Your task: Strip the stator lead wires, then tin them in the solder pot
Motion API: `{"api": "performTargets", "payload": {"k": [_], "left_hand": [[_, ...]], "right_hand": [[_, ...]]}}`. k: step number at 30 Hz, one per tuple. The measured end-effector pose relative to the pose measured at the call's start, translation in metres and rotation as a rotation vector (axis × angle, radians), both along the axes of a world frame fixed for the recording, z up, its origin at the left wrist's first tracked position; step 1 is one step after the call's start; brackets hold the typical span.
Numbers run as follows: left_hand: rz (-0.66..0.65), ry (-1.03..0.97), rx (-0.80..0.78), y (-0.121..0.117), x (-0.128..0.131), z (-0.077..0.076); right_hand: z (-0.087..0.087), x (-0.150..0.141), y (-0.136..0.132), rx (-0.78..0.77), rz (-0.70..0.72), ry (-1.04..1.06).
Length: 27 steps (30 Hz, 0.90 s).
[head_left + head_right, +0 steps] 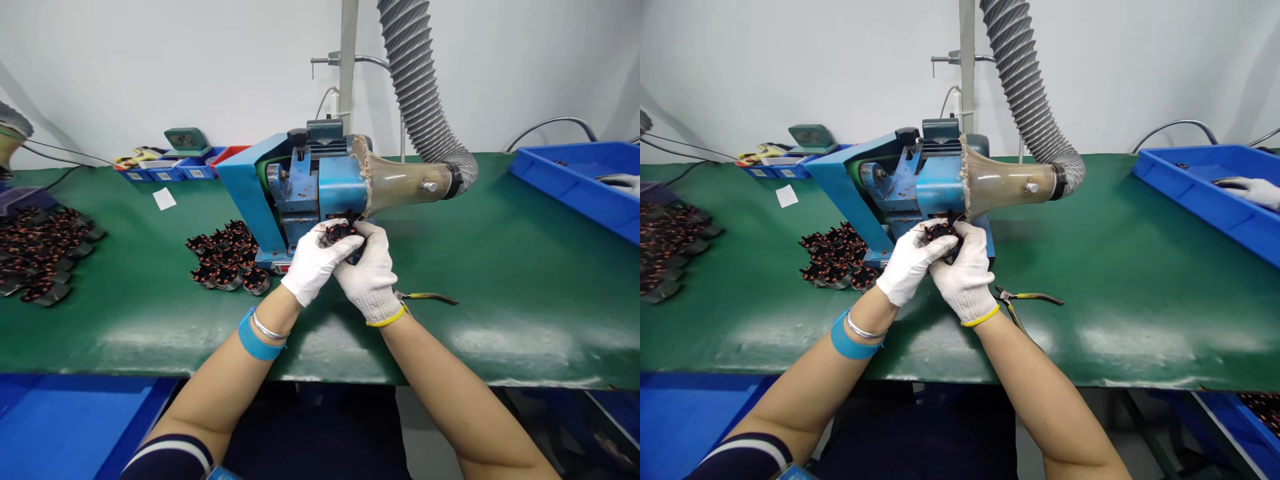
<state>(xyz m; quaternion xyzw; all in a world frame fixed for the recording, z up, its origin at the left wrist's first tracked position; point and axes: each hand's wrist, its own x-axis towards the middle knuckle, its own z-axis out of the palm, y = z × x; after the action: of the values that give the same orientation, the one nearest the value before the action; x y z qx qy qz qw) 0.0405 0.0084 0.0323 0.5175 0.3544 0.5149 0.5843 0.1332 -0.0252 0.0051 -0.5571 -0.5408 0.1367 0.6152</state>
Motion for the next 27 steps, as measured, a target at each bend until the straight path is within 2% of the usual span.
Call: {"api": "performTargets", "payload": {"k": [3, 7, 10, 13, 15, 18, 19, 21, 23, 25, 26, 27], "left_hand": [[-0.008, -0.024, 0.002, 0.001, 0.001, 0.000], [-0.005, 0.046, 0.076, -0.002, -0.004, -0.002], [-0.015, 0.129, 0.120, -0.012, -0.014, -0.003], [0.027, 0.203, 0.150, -0.034, -0.036, -0.006], [0.068, 0.277, 0.152, -0.056, -0.061, -0.011], [0.109, 0.468, 0.056, -0.094, -0.111, -0.024], [0.128, 0.558, 0.024, -0.105, -0.131, -0.029], [0.228, 0.782, 0.013, -0.120, -0.174, -0.037], [0.394, 0.989, -0.101, -0.123, -0.221, -0.040], [0.681, 1.140, -0.326, -0.116, -0.265, -0.039], [0.837, 1.249, -0.408, -0.110, -0.282, -0.038], [0.939, 1.342, -0.433, -0.104, -0.294, -0.037]], "right_hand": [[0.001, -0.001, 0.001, -0.012, 0.001, 0.003], [-0.005, -0.002, -0.003, -0.017, -0.075, -0.073], [-0.013, -0.001, -0.008, 0.064, -0.076, -0.195], [-0.020, -0.001, -0.011, 0.270, 0.056, -0.348], [-0.022, -0.002, -0.012, 0.389, 0.216, -0.441], [-0.021, -0.003, -0.016, 0.410, 0.470, -0.600], [-0.021, -0.003, -0.017, 0.382, 0.513, -0.641], [-0.021, -0.003, -0.017, 0.374, 0.553, -0.690], [-0.022, -0.003, -0.016, 0.392, 0.551, -0.704], [-0.023, -0.005, -0.015, 0.407, 0.539, -0.707], [-0.023, -0.006, -0.014, 0.407, 0.533, -0.710], [-0.024, -0.007, -0.014, 0.404, 0.527, -0.715]]}}
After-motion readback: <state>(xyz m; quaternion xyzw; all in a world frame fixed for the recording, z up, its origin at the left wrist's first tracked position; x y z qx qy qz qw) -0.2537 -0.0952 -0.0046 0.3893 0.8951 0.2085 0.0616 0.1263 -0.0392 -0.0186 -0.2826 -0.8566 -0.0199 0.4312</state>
